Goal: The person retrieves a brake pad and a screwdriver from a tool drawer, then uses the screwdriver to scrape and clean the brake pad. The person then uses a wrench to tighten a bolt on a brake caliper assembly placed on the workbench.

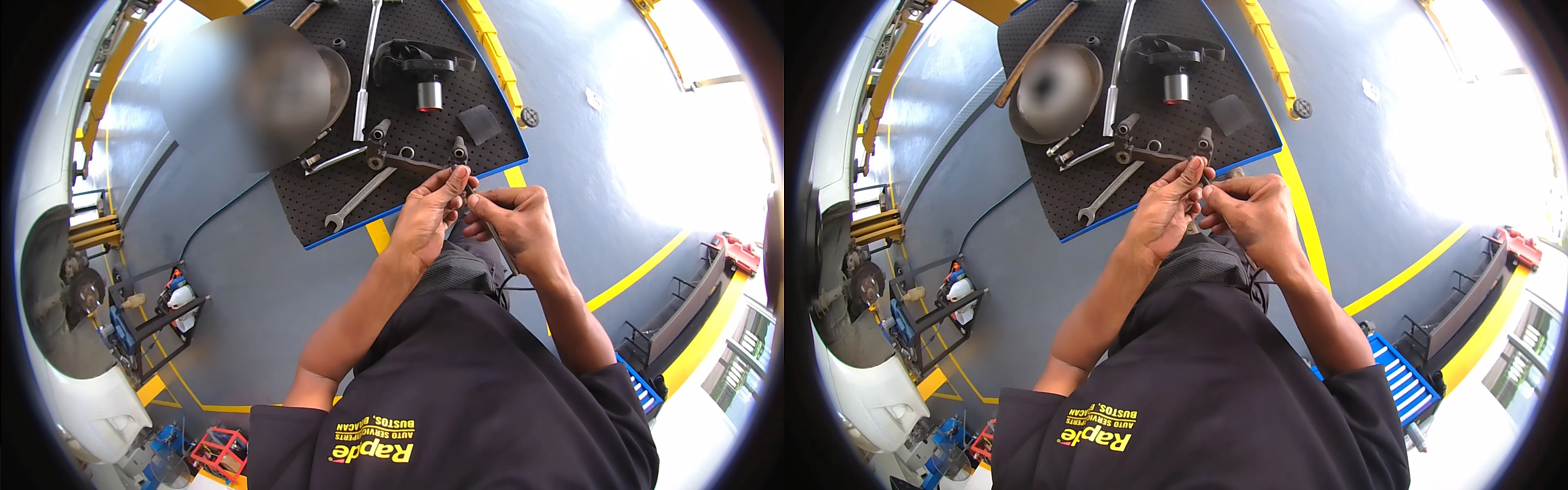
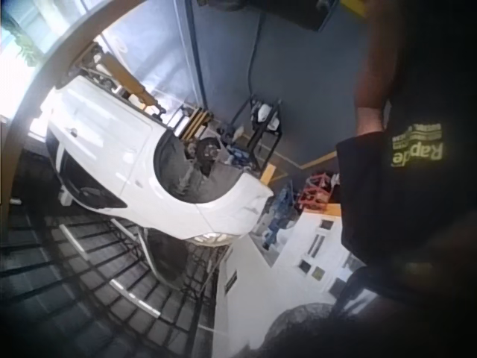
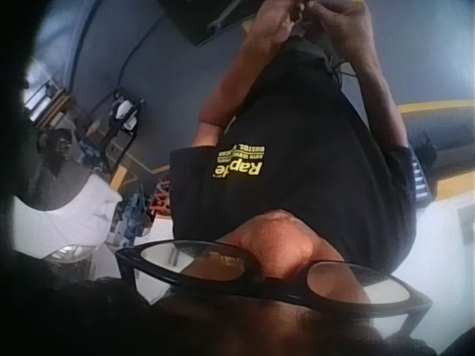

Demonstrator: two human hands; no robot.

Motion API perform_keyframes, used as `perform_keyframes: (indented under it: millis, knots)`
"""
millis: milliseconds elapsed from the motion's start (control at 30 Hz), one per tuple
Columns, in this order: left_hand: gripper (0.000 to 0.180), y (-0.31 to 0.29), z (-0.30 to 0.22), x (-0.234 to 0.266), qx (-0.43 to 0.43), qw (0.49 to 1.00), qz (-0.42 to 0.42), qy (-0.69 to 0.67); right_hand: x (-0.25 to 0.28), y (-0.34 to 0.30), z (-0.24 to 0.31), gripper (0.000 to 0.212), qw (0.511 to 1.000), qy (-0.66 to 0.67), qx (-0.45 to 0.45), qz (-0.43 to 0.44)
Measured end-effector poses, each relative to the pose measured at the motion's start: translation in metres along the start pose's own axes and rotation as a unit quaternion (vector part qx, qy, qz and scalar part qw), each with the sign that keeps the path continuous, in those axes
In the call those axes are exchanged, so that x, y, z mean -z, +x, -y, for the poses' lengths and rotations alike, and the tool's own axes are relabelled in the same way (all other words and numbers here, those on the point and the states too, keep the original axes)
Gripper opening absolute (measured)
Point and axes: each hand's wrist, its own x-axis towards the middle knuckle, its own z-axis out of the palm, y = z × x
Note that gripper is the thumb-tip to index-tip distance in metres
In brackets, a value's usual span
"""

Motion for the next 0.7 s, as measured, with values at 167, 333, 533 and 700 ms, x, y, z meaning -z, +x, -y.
perform_keyframes:
  millis: [167, 333, 533, 700]
  knots:
    - [0.034, 0.018, 0.006, 0.003, 0.059, 0.994, 0.029, -0.082, -0.009, 0.018, -0.01, 0.028, 0.996, 0.075, -0.028, -0.041]
    - [0.033, 0.031, 0.005, 0.012, 0.124, 0.983, 0.044, -0.125, -0.017, 0.025, -0.015, 0.027, 0.99, 0.1, -0.051, -0.084]
    - [0.023, 0.043, -0.003, 0.017, 0.184, 0.966, 0.047, -0.176, -0.027, 0.035, -0.001, 0.028, 0.988, 0.067, -0.082, -0.112]
    - [0.023, 0.048, -0.001, 0.022, 0.21, 0.951, 0.074, -0.213, -0.031, 0.039, 0.0, 0.028, 0.983, 0.065, -0.117, -0.129]
